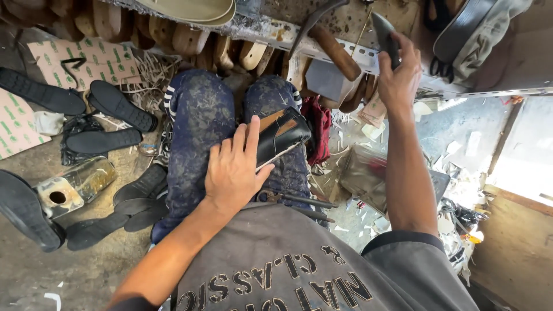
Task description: The person repairs a black shoe by inserting a wooden shoe tree, stitching the sole with a needle and thread, cutting the thread with pliers, and hammering the sole. They then retrieve a red bag, remove a watch, and later hammer and scrape the sole of a second shoe.
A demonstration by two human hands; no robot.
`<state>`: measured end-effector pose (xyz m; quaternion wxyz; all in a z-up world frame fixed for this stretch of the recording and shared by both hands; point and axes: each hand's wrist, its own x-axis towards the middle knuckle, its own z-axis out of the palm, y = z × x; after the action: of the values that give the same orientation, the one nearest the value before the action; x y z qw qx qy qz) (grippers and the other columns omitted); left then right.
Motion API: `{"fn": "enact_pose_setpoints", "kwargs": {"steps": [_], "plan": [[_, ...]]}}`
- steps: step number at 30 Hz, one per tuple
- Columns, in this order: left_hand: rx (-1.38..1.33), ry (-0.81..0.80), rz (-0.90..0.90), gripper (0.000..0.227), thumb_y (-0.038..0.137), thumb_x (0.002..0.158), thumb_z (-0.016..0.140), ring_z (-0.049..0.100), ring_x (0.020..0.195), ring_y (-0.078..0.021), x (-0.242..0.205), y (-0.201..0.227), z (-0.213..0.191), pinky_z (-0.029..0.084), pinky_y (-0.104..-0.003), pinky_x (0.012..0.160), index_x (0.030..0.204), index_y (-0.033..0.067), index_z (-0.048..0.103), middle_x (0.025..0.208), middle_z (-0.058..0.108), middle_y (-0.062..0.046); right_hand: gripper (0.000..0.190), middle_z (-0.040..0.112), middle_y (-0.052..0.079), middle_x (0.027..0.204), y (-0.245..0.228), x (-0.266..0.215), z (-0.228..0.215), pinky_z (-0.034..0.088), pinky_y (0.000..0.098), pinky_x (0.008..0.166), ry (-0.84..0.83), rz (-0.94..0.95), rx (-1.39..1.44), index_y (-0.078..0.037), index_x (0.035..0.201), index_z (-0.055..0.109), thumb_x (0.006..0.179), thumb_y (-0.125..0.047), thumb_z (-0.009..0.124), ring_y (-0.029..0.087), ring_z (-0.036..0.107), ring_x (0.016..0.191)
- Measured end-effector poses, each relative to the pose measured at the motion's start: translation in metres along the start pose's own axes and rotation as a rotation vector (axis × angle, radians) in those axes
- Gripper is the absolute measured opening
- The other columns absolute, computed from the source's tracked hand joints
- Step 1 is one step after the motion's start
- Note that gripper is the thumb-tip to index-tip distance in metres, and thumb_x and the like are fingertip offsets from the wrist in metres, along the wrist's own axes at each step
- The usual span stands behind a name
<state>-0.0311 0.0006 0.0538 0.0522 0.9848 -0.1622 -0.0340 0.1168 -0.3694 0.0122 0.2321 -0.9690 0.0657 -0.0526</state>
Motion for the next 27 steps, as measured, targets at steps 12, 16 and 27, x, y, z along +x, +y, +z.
{"fn": "enact_pose_setpoints", "kwargs": {"steps": [12,16,27], "plan": [[-0.248,0.067,0.272,0.081,0.054,0.065,0.084,0.062,0.102,-0.0303,0.018,-0.030,-0.019,0.045,-0.043,0.079,0.126,0.0057,0.062,0.119,0.063,-0.010,0.021,0.062,0.019,0.118,-0.048,0.000,0.035,0.046,0.0481,0.089,0.168,-0.429,-0.116,-0.001,0.120,0.076,0.103,-0.008,0.065,0.032,0.058,0.109],[0.014,0.024,0.123,0.104,0.069,0.070,0.073,0.061,0.096,-0.0204,0.016,-0.002,-0.011,0.047,-0.039,0.085,0.150,0.0080,0.048,0.123,0.063,-0.004,0.035,0.057,0.009,0.125,-0.067,0.005,0.089,0.042,0.0419,0.084,0.107,-0.402,-0.321,-0.013,0.136,0.060,0.108,-0.035,0.063,0.026,0.051,0.106],[-0.156,0.235,0.101,0.088,0.068,0.071,0.078,0.066,0.081,-0.0279,0.017,-0.021,0.026,0.049,-0.042,0.072,0.128,0.0031,0.061,0.091,0.061,-0.009,0.027,0.055,0.018,0.073,-0.141,-0.106,-0.021,0.046,0.0466,0.070,-0.161,-0.328,0.280,-0.003,0.093,0.057,0.114,-0.020,0.061,0.044,0.053,0.068]]}}
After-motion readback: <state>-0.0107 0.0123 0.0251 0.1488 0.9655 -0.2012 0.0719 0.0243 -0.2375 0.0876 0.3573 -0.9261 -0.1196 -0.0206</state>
